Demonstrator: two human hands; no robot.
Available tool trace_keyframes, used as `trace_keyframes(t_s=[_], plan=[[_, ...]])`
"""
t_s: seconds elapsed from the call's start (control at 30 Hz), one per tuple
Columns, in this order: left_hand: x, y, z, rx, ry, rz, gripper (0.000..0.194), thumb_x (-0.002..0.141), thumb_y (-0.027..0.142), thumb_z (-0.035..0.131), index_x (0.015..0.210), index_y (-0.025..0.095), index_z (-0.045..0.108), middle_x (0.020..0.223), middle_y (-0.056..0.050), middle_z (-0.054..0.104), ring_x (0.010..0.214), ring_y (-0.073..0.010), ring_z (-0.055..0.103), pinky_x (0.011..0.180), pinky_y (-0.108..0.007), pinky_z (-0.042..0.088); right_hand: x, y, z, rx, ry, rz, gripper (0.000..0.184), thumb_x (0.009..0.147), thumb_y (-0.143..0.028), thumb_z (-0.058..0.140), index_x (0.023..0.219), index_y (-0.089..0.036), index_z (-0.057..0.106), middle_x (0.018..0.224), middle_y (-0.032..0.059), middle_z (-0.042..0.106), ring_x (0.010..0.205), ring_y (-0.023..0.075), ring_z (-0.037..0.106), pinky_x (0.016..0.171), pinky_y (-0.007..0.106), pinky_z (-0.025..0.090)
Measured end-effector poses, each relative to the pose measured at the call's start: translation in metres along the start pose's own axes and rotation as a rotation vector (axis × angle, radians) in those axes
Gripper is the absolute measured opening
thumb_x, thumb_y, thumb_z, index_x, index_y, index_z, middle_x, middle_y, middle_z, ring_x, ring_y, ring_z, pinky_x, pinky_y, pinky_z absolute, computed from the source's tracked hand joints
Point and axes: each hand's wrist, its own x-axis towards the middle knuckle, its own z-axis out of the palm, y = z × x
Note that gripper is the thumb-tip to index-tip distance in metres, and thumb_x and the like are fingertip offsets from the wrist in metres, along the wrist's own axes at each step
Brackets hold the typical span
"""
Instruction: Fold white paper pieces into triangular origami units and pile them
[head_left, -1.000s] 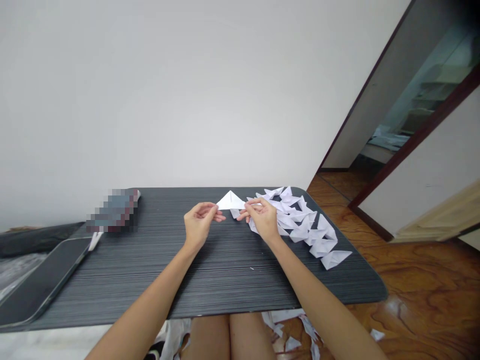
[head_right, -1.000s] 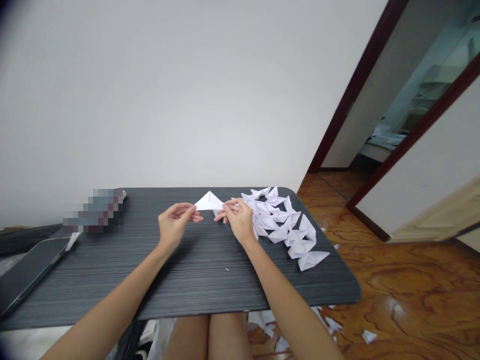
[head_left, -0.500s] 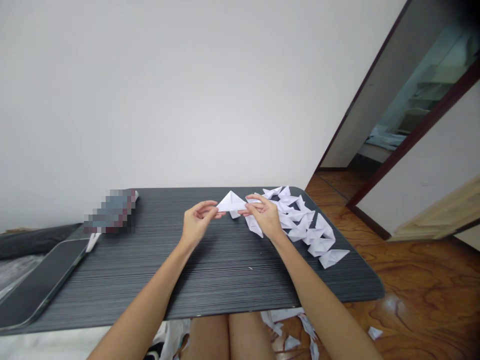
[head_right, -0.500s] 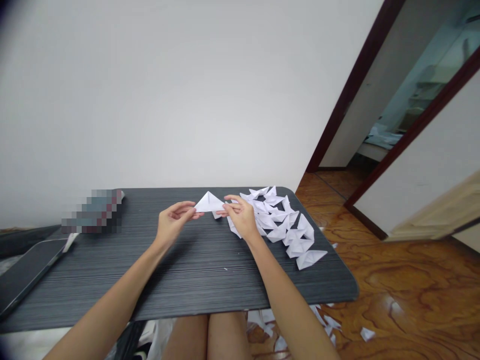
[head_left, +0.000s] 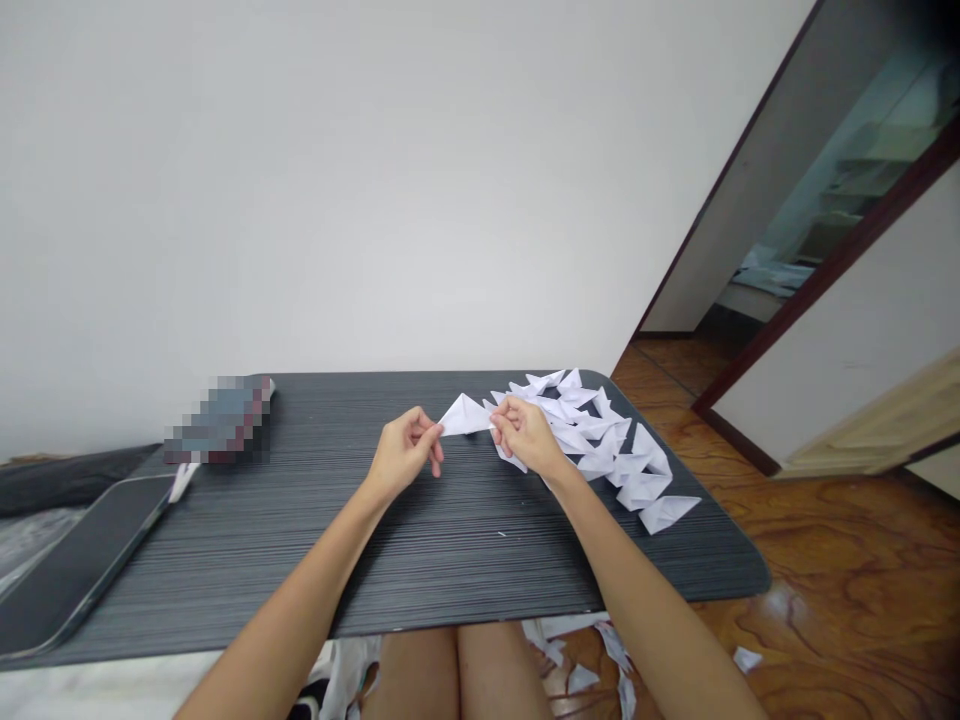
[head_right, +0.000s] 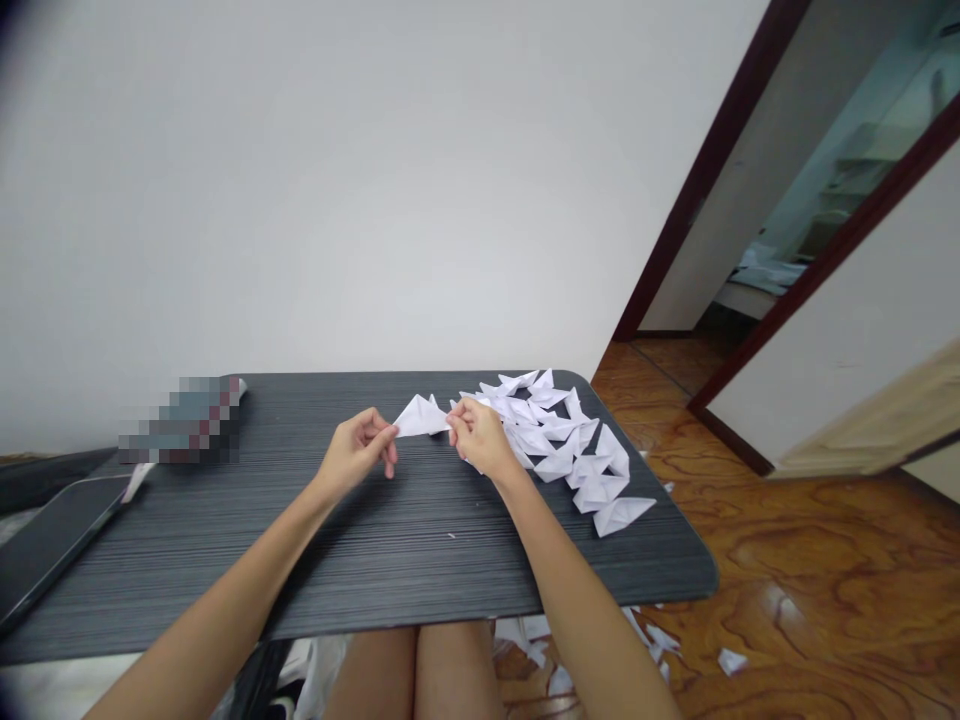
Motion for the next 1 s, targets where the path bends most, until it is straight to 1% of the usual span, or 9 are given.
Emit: trace_keyframes(t_s=[0.13, 0.27, 0.43, 0.5, 0.57, 0.63, 0.7, 0.83, 1.0], plan=[[-0.001, 0.004, 0.001, -0.075, -0.031, -0.06, 0.024, 0.075, 0.034, 0.052, 0.068, 0.016, 0.038, 0.042, 0.005, 0.055, 0.029, -0.01, 0.05, 0.033, -0.017, 0.032, 0.0, -0.005, -0.002, 0.051, -0.005, 0.02, 0.015, 0.072, -0.028, 0.05, 0.064, -0.018, 0.041, 0.042, -0.0071, 0.047, 0.028, 0.0042, 0.037, 0.03, 0.015, 0.025], [0.001, 0.008, 0.003, -0.171, -0.014, -0.083, 0.025, 0.074, 0.034, 0.053, 0.067, 0.016, 0.037, 0.043, 0.004, 0.055, 0.031, -0.0109, 0.052, 0.032, -0.016, 0.028, 0.001, -0.008, -0.004, 0.244, -0.036, 0.067, 0.019, 0.072, -0.033, 0.053, 0.069, -0.016, 0.046, 0.046, -0.0056, 0.05, 0.03, 0.0045, 0.04, 0.032, 0.016, 0.025], [0.001, 0.007, 0.007, -0.216, -0.056, -0.102, 0.024, 0.076, 0.037, 0.049, 0.08, 0.015, 0.04, 0.052, -0.001, 0.061, 0.044, -0.0168, 0.06, 0.037, -0.019, 0.038, 0.002, -0.009, 0.004, 0.428, -0.038, 0.037, 0.023, 0.067, -0.035, 0.06, 0.074, -0.014, 0.053, 0.054, -0.0036, 0.053, 0.039, 0.0042, 0.042, 0.038, 0.018, 0.03], [0.0, 0.005, 0.009, -0.089, -0.057, -0.066, 0.029, 0.077, 0.036, 0.048, 0.094, 0.014, 0.04, 0.063, -0.005, 0.064, 0.052, -0.0187, 0.063, 0.04, -0.022, 0.043, 0.002, -0.008, 0.01, 0.385, -0.047, 0.022, 0.021, 0.067, -0.033, 0.06, 0.065, -0.013, 0.053, 0.053, -0.0027, 0.053, 0.038, 0.0043, 0.042, 0.038, 0.018, 0.03], [-0.001, 0.003, 0.01, 0.147, 0.013, 0.078, 0.04, 0.076, 0.034, 0.048, 0.111, 0.015, 0.038, 0.09, -0.012, 0.064, 0.073, -0.0208, 0.064, 0.052, -0.027, 0.049, 0.0, -0.008, 0.014, 0.345, -0.058, 0.028, 0.022, 0.068, -0.032, 0.059, 0.058, -0.013, 0.051, 0.052, -0.002, 0.054, 0.037, 0.0048, 0.043, 0.037, 0.019, 0.03], [-0.003, 0.003, 0.011, 0.415, 0.085, 0.283, 0.05, 0.076, 0.029, 0.05, 0.122, 0.018, 0.033, 0.121, -0.014, 0.048, 0.101, -0.0229, 0.054, 0.075, -0.034, 0.048, -0.001, -0.008, 0.018, 0.323, -0.065, 0.044, 0.023, 0.069, -0.032, 0.057, 0.056, -0.014, 0.05, 0.049, -0.0022, 0.053, 0.035, 0.0051, 0.044, 0.036, 0.019, 0.029], [-0.004, 0.005, 0.011, 0.629, 0.121, 0.438, 0.058, 0.077, 0.026, 0.049, 0.129, 0.019, 0.026, 0.133, -0.012, 0.033, 0.117, -0.0237, 0.038, 0.092, -0.037, 0.038, -0.002, -0.009, 0.019, 0.299, -0.069, 0.057, 0.025, 0.07, -0.031, 0.056, 0.054, -0.014, 0.049, 0.047, -0.0027, 0.051, 0.033, 0.0047, 0.042, 0.034, 0.018, 0.027], [-0.004, 0.005, 0.011, 0.848, 0.169, 0.548, 0.06, 0.079, 0.027, 0.047, 0.132, 0.018, 0.02, 0.136, -0.013, 0.028, 0.118, -0.0245, 0.036, 0.093, -0.037, 0.036, -0.005, -0.011, 0.022, 0.275, -0.053, 0.071, 0.025, 0.072, -0.03, 0.054, 0.054, -0.014, 0.048, 0.046, -0.0032, 0.051, 0.03, 0.0035, 0.04, 0.033, 0.018, 0.025], [-0.005, -0.002, 0.014, 0.825, 0.175, 0.533, 0.047, 0.08, 0.025, 0.045, 0.126, 0.018, 0.036, 0.122, -0.012, 0.046, 0.108, -0.0218, 0.047, 0.089, -0.034, 0.041, -0.007, -0.016, 0.026, 0.249, -0.093, 0.061, 0.021, 0.07, -0.031, 0.055, 0.059, -0.014, 0.048, 0.048, -0.0042, 0.051, 0.032, 0.0036, 0.039, 0.035, 0.018, 0.028]])
